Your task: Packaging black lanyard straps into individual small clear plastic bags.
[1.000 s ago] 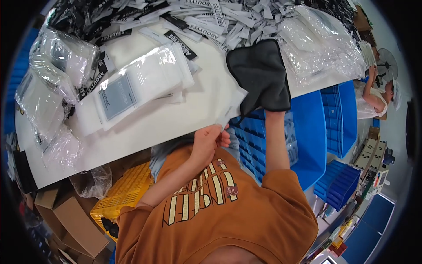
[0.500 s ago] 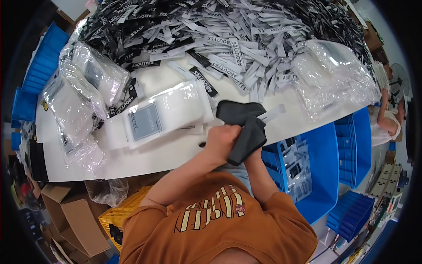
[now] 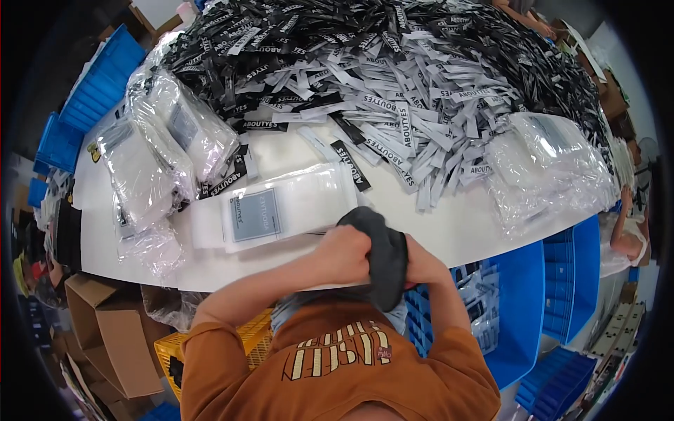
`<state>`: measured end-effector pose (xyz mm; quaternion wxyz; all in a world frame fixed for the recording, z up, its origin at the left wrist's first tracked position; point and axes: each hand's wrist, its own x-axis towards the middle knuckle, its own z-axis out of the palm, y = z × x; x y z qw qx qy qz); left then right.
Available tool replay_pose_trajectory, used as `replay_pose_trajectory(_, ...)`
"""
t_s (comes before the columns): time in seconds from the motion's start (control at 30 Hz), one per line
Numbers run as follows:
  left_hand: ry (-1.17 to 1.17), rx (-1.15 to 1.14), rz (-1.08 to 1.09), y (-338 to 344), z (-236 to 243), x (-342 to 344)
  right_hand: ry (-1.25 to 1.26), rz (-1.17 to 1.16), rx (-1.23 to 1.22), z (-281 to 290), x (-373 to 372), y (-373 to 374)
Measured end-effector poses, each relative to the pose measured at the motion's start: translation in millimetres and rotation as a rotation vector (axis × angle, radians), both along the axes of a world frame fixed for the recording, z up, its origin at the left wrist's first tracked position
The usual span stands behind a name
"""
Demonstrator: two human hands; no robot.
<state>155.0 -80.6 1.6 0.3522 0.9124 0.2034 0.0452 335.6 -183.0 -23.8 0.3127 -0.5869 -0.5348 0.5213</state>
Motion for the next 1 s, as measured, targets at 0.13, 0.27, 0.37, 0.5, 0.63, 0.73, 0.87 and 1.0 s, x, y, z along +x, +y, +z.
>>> replay_pose_trajectory(0.13, -0.066, -0.31, 0.04, 28.3, 27.7, -1.3, 0.355, 0.053, 0.193, 37.5, -9.4, 11.5)
replay_pose_trajectory(0.27, -0.134, -0.598, 0.156, 44.3, 51.8, -14.3, 0.369, 0.057, 0.238, -3.5, 3.9, -3.2)
replay_pose_trajectory(0.37, -0.298, -0.775, 0.426, 68.3, 37.3, -20.0, 0.348, -0.128, 0.191, -25.7, -5.1, -6.9)
replay_pose_trajectory(0.5, -0.774, -1.294, 0.705, 53.1, 6.0, -11.3, 0.391, -0.287, 0.363, -35.9, -33.7, 5.0)
replay_pose_trajectory(0.63, -0.56, -0.882, 0.531, 14.9, -4.5, 0.0, 0.441, -0.31, 0.334, -29.6, -47.6, 18.3)
replay_pose_trajectory(0.73, -0.589, -0.992, 0.512, 19.3, -1.6, -3.0, 0.409, -0.35, 0.279, -18.9, -46.2, 14.6)
replay_pose_trajectory(0.87, -0.27, -0.643, 0.344, 16.4, 12.2, -1.2, 0.234, -0.436, 0.417, -22.8, -42.4, 16.1)
replay_pose_trajectory(1.0, 0.065, -0.196, 0.202, -2.9, 21.2, 3.6, 0.22, -0.582, 0.477, -29.5, -56.4, 22.2)
